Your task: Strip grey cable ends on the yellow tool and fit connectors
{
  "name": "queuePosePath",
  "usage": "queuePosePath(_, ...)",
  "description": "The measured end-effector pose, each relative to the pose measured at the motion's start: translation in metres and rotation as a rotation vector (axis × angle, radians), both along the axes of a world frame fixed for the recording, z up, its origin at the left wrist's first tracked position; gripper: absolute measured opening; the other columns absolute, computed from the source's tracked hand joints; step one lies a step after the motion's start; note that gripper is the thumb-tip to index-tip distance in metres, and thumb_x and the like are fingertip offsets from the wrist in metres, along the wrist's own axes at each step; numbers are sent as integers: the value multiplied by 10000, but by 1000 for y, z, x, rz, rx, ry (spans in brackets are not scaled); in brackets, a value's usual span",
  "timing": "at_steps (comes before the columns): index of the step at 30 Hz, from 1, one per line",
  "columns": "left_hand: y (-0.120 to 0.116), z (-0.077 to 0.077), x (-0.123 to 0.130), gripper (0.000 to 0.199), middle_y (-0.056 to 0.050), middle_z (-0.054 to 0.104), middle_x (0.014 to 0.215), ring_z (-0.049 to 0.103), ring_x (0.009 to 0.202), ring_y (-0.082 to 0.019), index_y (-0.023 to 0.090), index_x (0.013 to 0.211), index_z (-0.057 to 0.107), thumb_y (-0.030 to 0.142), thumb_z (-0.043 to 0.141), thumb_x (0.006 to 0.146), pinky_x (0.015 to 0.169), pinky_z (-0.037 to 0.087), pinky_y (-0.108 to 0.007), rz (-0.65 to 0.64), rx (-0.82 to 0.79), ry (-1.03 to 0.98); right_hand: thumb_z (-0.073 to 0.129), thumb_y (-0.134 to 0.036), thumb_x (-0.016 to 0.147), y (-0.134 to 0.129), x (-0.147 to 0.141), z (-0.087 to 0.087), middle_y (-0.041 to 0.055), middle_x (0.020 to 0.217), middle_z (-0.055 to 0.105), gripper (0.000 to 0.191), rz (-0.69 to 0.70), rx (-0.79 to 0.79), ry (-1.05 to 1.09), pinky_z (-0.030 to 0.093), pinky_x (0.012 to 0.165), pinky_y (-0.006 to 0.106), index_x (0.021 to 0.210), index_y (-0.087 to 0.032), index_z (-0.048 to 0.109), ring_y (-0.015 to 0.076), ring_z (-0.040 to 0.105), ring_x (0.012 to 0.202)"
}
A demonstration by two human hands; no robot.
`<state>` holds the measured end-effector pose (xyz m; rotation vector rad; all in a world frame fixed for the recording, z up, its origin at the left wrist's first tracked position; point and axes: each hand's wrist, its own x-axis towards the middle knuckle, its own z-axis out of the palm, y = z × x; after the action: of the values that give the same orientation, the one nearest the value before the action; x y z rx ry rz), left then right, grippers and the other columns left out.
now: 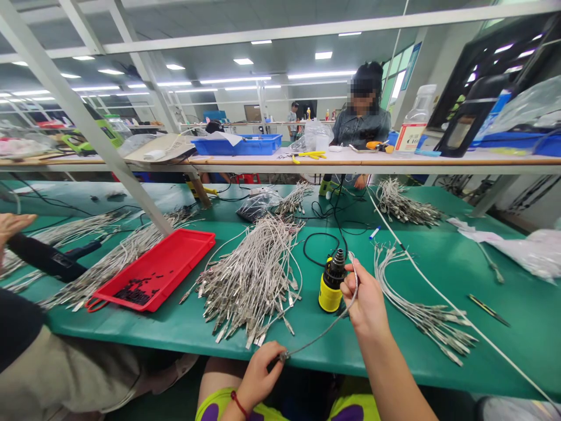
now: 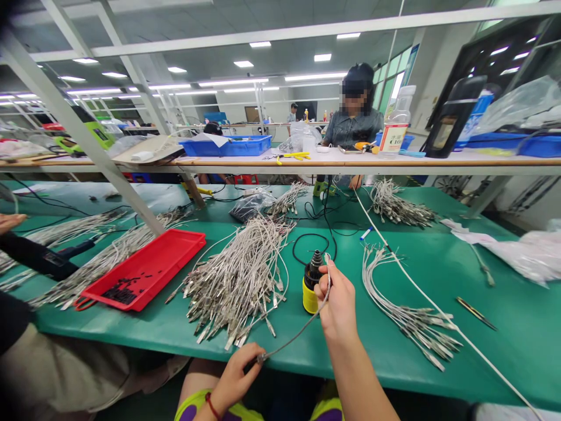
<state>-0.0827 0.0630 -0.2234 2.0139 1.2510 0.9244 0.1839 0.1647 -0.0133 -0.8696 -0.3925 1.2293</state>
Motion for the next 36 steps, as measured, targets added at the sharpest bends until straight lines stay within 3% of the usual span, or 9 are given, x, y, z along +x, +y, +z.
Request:
queuePosePath(17,-2,-1,1,194,-76,768,975,706,953,-238,236,1033,730,335,569,989,899,565,-345,31,56,-2,845,-483,757,-3,6,1,-86,442,430,376,-32,8,31,206,375,195,784,-146,681,31,288,394)
queuePosePath(36,0,4,4,259,-83,712,854,660,840,-226,208,907,708,337,508,1009,813,546,-339,-6,26,7,834,-500,773,-5,10,-1,-90,476,422,390,-63,7,25,231,376,189,811,-152,662,34,298,406)
